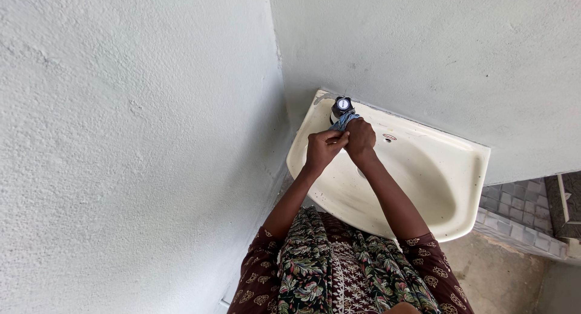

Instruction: The person wipes the interior and rim of a wall-mounted sink with a blue cloth, repeatedly wringing the cloth under running water from the faucet. The person cleans around the faucet and drain, then continues wiping the basin and edges.

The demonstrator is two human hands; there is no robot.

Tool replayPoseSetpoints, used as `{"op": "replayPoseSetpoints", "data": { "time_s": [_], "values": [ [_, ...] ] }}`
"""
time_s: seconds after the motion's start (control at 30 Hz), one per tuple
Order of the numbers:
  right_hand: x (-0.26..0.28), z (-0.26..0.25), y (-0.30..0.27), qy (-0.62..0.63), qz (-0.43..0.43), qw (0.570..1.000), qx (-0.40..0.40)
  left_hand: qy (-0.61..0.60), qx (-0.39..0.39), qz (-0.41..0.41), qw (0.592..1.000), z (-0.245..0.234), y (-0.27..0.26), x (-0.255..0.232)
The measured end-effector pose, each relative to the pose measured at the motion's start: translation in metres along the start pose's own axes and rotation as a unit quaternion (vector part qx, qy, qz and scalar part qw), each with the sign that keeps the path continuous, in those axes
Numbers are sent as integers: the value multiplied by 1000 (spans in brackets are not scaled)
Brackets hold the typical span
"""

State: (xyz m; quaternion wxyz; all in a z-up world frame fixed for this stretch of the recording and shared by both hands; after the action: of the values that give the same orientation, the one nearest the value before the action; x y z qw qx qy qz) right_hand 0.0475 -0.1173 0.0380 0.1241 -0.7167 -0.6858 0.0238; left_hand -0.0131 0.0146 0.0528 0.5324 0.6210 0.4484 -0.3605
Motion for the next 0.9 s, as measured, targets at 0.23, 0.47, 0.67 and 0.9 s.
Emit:
{"op": "replayPoseSetpoints", "data": {
  "time_s": [0.23, 0.47, 0.67, 0.9],
  "values": [
    [-3, 7, -1, 8, -12, 1000, -18, 43, 78, 76, 993, -7, -18, -9],
    [9, 11, -29, -78, -65, 966, -238, 226, -71, 168, 957, 2, -20, -33],
    [0, 28, -14, -33, -94, 975, -199, 170, -72, 107, 977, 21, -17, -10],
    [-53, 30, 38, 307, -113, 932, 156, 102, -75, 81, 989, 35, -7, -16]
  ]
}}
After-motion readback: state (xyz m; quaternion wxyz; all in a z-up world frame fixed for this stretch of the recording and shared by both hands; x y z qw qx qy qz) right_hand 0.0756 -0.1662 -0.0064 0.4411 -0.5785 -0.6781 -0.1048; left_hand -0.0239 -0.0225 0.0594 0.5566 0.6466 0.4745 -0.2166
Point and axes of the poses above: each hand's wrist, its own y-axis towards the middle knuckle, its own z-axis out of the palm, x = y × z, the point moved 2 cm from there along y, towards the middle knuckle, and after that the axes turned 2 degrees about x, right-handed, at the moved point
